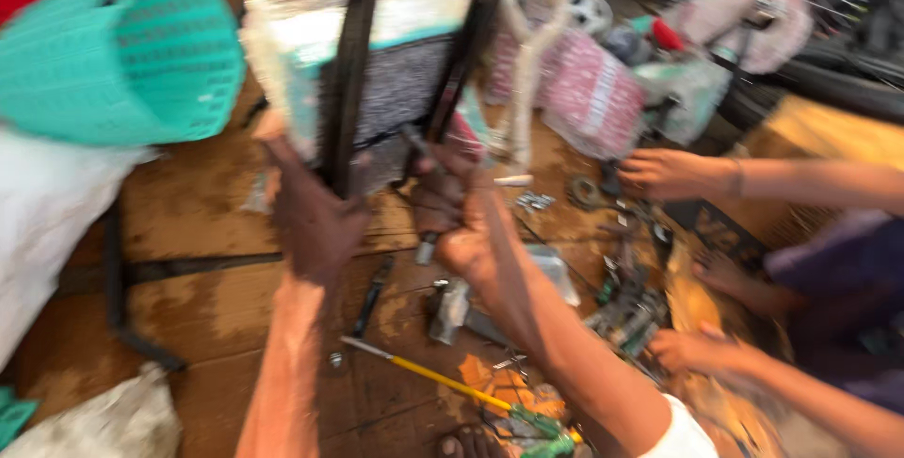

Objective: The person assembles a bicycle basket onto a metal rack using a T-handle Allen wrench. They unwrap bubble wrap from the basket, position it on the rack, and tighten the bolts to secure it.

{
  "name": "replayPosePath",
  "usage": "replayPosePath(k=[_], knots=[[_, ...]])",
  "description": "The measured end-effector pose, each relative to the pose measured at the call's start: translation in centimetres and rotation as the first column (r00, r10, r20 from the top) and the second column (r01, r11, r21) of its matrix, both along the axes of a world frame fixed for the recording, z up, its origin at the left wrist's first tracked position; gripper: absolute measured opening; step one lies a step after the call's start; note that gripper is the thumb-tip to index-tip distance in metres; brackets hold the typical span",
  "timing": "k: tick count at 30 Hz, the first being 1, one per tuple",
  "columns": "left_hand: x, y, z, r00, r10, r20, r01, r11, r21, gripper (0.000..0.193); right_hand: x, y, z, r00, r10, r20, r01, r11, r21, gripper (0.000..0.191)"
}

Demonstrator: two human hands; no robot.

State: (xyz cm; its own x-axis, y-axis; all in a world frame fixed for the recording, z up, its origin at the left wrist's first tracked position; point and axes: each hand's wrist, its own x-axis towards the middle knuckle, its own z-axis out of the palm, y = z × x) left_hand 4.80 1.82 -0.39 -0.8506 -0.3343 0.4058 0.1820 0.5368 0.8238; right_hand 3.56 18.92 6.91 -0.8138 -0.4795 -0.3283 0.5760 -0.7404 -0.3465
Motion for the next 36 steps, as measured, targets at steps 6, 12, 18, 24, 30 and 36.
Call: replayPosePath(k=[6, 12, 18, 24, 30, 36], knots=[[0.6, 0.7, -2.7, 0.996, 0.089, 0.026, -0.081, 0.974, -0.211, 0.115, 2.4, 0.7, 0.6, 0.998, -0.063, -0.007, 0.063, 0.953, 0.298, 0.026], [0.4, 1.1, -3.7, 0.955, 0.014, 0.296, 0.021, 0.993, -0.116, 0.126, 2.9, 1.3, 2.9, 0.848, 0.264, -0.46, 0.364, 0.341, 0.866, 0.032], [0.4, 0.4, -3.1, 0.971, 0.122, 0.206, -0.059, 0.956, -0.287, 0.118, 2.8, 0.8, 2.5, 0.901, 0.193, -0.388, 0.284, 0.414, 0.865, 0.034], [0.2, -0.4, -2.8, 0.972, 0.07, 0.226, -0.052, 0.995, -0.085, 0.123, 1.7, -1.0, 0.1, 0.976, -0.058, -0.209, 0.169, 0.807, 0.566, 0.028], [-0.9, 0.4, -2.7, 0.977, 0.095, 0.192, -0.066, 0.986, -0.154, 0.116, 1.6, -0.4, 0.5, 0.994, -0.092, -0.058, 0.103, 0.963, 0.248, 0.03], [-0.4, 0.2, -1.7, 0.996, 0.056, 0.074, -0.054, 0.998, -0.028, 0.12, 4.2, -0.6, 2.8, 0.932, 0.064, -0.358, 0.295, 0.441, 0.847, 0.031]])
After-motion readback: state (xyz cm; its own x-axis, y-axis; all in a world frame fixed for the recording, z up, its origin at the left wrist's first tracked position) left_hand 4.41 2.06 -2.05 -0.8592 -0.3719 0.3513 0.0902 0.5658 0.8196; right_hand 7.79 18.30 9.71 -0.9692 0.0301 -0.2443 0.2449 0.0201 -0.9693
